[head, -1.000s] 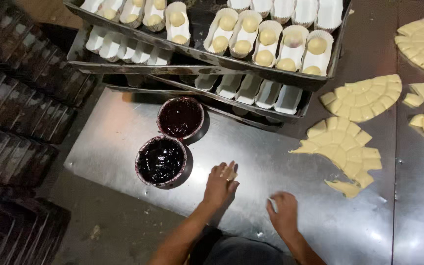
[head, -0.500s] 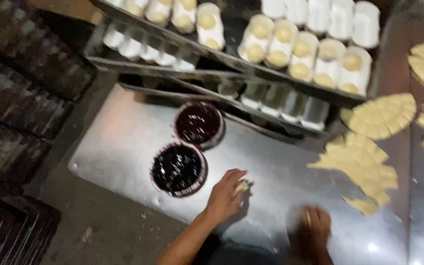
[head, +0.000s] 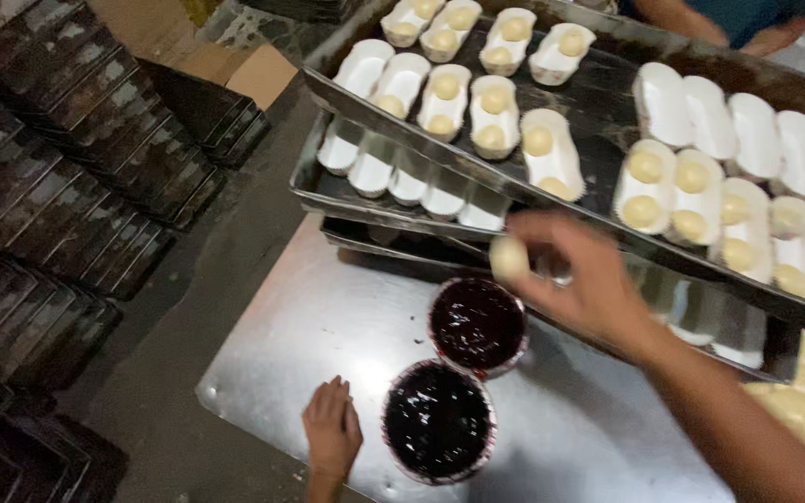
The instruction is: The person takes small balls of dough, dips them into a dark purple filling, and places them into white paper liners on metal trays.
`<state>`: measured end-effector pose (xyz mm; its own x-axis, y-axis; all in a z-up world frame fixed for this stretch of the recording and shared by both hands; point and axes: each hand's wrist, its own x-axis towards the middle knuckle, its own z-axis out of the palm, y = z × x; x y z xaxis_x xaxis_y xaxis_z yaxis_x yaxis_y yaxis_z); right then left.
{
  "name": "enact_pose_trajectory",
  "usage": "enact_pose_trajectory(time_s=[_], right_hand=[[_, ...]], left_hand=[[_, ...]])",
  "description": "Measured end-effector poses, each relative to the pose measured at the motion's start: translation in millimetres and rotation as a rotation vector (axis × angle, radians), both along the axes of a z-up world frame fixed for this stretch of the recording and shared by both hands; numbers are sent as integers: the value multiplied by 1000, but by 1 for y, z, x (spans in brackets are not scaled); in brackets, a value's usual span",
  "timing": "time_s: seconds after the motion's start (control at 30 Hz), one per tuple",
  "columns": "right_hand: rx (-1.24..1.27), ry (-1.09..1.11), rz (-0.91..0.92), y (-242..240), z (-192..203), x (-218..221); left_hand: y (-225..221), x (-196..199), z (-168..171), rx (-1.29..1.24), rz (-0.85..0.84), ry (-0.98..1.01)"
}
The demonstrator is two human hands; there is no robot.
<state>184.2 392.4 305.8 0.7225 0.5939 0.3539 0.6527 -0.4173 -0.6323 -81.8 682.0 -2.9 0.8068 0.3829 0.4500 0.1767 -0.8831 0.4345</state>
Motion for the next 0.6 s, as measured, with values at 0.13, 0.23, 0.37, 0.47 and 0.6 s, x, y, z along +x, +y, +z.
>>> enact_pose_trajectory(time_s=[0.13,0.23,0.37,0.47,0.6], right_hand=[[81,-446,-45,123,59,121],[303,-621,5,196,47,206],[-63,-505,-219,253,-5,270],[-164,-603,-233,244,-10,263],[63,-592,17,196,48,184]], left_hand=[[1,-2,-2,-56,14,33],[8,-3,-8,-149,16,74],[10,-5,-20,-181,-6,23],[8,-5,-19,-133,46,-7],[8,-7,-2,-61,17,17]])
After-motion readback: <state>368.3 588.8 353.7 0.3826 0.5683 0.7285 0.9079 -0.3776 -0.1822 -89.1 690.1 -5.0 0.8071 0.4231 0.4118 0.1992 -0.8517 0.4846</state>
